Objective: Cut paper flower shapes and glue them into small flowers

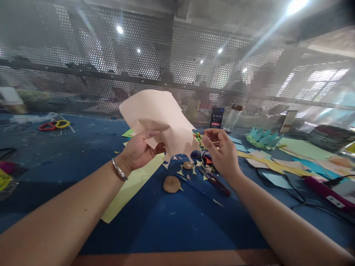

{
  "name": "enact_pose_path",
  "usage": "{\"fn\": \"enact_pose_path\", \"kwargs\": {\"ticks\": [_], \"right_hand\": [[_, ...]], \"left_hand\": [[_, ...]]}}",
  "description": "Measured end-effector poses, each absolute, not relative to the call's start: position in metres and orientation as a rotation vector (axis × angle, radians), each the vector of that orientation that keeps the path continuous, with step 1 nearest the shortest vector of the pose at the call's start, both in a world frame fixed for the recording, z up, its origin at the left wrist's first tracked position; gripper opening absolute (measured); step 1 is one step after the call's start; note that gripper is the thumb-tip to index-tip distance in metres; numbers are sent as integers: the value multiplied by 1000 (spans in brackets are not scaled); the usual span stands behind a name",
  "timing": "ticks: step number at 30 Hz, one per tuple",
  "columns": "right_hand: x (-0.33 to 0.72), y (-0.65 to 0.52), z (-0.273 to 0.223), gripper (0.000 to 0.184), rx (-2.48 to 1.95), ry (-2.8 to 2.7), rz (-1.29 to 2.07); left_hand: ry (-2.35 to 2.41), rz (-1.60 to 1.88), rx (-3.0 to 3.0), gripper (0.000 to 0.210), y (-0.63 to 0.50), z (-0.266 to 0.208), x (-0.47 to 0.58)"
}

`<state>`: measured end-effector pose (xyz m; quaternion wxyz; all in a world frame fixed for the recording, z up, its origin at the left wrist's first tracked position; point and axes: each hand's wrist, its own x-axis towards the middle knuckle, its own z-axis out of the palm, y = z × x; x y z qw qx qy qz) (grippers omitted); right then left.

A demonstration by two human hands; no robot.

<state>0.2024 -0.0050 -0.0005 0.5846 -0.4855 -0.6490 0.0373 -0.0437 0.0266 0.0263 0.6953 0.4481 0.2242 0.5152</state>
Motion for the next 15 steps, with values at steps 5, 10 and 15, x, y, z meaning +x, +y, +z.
{"fn": "enact_pose_path", "kwargs": {"ticks": [5,10,15], "right_hand": [[200,0,-4,28,-1091,-1620,450],[202,3,-6,25,-1051,-1529,512],[206,3,-3,20,-1056,-1500,380]], "left_hand": [[509,1117,1082,19,30,24,-43],[552,1170,1149,25,26,25,-45],[478,1285,1279,29,9,25,-34]]}}
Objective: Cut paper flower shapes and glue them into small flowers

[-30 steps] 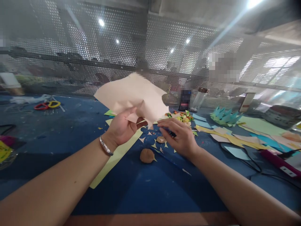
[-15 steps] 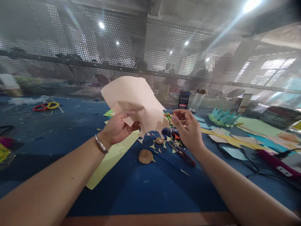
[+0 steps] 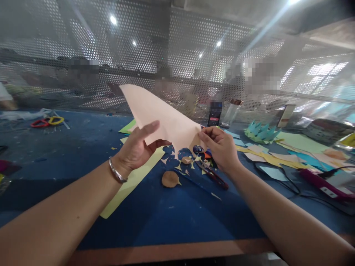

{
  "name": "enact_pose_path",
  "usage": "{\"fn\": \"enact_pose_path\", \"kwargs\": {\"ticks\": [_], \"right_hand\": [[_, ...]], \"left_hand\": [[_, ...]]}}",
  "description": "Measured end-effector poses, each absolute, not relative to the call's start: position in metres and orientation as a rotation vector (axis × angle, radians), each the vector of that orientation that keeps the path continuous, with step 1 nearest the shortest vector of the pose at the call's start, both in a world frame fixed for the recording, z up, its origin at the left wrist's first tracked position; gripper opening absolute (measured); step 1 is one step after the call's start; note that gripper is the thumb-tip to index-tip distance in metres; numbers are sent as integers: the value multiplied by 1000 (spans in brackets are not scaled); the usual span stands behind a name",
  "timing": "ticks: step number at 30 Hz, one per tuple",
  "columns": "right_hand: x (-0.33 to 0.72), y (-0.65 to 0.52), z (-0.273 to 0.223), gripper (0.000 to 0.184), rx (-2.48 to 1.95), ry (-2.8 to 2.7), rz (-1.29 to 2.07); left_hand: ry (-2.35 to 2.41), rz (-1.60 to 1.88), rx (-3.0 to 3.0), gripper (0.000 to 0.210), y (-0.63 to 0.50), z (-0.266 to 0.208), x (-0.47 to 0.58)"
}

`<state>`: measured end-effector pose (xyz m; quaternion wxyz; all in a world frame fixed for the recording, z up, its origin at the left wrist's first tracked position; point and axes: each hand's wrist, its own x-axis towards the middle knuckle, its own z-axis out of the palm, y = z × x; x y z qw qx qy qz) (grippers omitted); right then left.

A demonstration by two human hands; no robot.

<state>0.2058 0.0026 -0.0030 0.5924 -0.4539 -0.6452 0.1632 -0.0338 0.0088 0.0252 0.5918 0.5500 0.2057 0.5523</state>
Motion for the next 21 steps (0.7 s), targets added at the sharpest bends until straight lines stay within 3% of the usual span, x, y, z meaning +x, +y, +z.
{"fn": "enact_pose_path", "kwargs": {"ticks": [4,10,14,21], "right_hand": [[206,3,-2,19,-1048,-1556,428],[212,8,-4,16,-1104,-1587,381],[211,8,-11,12,-1335,-1945,217],[202,5,-29,13,-1518,-2308,11]], "left_hand": [[544,1192,1347,35,6,14,-20],[721,1365,1263,33,27,11,-25],[782,1488,1249,48,36,16,-34],[865,1675,1275,47,34,16,-35]]}}
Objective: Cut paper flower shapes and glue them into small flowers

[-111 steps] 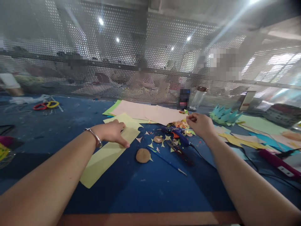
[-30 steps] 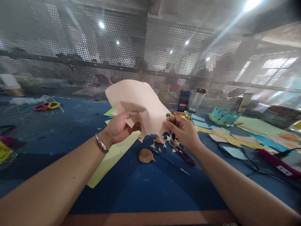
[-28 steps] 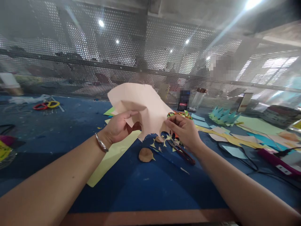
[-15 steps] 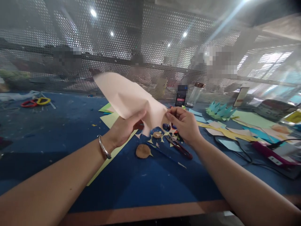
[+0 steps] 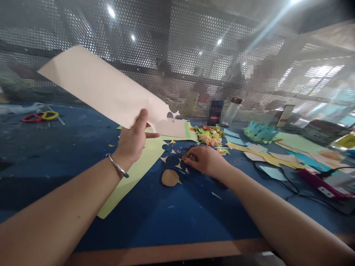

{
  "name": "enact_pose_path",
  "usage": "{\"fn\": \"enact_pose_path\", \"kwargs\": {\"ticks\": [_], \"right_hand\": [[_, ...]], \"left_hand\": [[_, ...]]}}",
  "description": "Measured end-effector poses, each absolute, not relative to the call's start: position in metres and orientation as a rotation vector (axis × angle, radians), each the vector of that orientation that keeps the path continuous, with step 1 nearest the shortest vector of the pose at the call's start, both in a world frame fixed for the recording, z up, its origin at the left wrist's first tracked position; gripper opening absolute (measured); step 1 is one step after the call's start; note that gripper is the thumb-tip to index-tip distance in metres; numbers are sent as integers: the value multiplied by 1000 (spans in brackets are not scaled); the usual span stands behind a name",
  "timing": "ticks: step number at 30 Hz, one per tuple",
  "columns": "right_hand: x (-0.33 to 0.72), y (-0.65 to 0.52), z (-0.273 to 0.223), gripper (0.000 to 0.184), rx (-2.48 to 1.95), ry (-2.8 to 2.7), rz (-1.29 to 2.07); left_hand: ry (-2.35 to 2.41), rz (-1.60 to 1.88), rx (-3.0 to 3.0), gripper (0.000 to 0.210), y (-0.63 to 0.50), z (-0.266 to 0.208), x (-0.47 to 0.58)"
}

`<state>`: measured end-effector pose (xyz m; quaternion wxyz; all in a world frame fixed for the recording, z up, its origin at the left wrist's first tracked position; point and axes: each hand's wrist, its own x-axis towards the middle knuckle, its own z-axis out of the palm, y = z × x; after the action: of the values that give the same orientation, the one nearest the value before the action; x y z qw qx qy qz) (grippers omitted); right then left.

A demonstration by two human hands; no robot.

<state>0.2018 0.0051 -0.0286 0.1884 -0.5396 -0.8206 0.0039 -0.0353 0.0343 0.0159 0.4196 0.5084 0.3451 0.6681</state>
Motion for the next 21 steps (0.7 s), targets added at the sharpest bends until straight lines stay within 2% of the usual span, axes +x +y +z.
{"fn": "enact_pose_path", "kwargs": {"ticks": [4,7,9,13,21], "right_hand": [[199,3,-26,27,-1502,-2367,-45],[198,1,-20,30,-1488,-2393,-17],[199,1,-17,29,-1513,-2372,39],[205,2,-13,15,-1613,-2268,103],[207,-4,-3,20,-1621,-2385,195]], "left_hand": [[878,1664,1303,48,32,16,-35],[932,1651,1277,48,32,15,-35],[932,1652,1263,47,33,15,-35],[891,1643,1256,44,34,15,-34],[877,1716,1259,44,34,13,-30]]}}
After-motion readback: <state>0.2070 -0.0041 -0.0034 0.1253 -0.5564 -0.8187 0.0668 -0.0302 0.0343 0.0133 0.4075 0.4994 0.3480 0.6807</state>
